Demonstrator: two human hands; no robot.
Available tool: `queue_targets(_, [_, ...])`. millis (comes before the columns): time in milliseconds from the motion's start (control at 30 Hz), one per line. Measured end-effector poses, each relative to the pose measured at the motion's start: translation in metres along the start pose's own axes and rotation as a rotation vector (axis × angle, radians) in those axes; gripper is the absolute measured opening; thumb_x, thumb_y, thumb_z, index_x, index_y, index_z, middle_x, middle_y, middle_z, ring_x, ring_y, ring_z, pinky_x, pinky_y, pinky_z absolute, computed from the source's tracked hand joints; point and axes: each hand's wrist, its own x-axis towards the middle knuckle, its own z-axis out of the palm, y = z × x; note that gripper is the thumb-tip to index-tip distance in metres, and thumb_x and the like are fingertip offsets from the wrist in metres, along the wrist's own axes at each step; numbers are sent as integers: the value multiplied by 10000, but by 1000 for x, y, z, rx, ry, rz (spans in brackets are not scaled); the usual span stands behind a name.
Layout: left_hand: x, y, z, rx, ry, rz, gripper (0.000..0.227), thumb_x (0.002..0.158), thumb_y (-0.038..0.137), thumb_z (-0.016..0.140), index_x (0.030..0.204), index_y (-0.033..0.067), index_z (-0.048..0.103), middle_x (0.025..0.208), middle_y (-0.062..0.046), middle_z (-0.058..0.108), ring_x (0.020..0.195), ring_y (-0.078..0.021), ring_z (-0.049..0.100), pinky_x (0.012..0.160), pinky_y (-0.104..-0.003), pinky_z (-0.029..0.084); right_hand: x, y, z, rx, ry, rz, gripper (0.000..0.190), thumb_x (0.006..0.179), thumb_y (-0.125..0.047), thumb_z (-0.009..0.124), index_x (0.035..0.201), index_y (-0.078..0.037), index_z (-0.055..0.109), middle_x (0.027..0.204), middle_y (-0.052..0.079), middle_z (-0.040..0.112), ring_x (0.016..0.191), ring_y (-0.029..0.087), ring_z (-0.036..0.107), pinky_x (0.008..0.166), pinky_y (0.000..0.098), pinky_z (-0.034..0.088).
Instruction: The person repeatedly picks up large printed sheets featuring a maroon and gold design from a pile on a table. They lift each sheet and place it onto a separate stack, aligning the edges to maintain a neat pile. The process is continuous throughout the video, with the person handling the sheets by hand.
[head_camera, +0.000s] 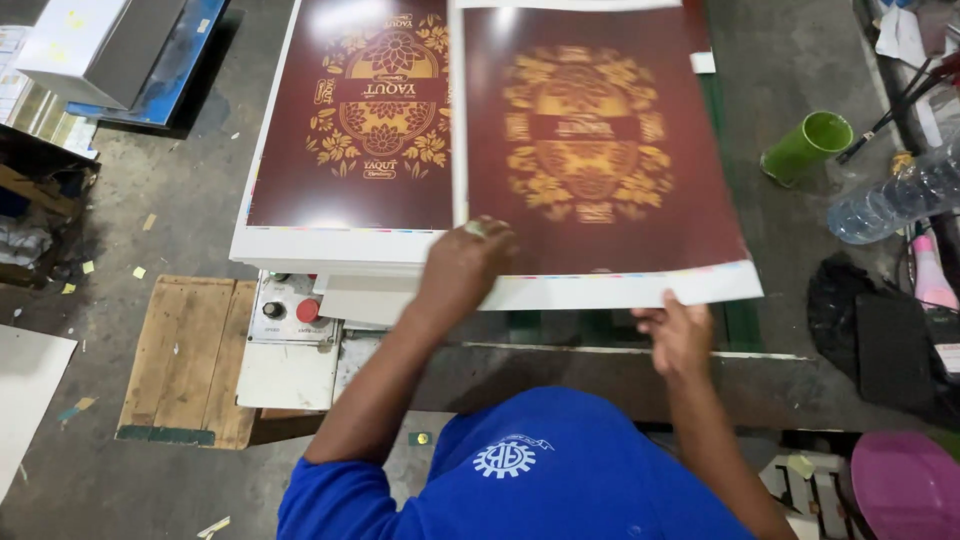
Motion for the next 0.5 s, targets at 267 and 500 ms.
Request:
queue_targets(267, [-18, -72, -20, 384, -245, -71, 703, 672, 496, 804, 1168, 13, 684, 1343, -188, 617, 1273, -358, 577, 990, -482, 476, 14, 8, -112, -80, 143, 23, 252, 1083, -113, 548, 1318, -46, 489, 973, 100, 686, 722, 217, 706, 524, 300, 524])
queue_targets(500, [-13, -79, -36, 259, -401, -85, 390, 855, 408, 749, 1028, 61, 710, 1196, -119, 722, 1074, -331, 683, 815, -458, 552, 50, 15, -106, -217, 114, 82, 229, 1111, -110, 525, 1313, -3, 513, 1015, 133, 706, 769, 212, 725, 544, 289, 541])
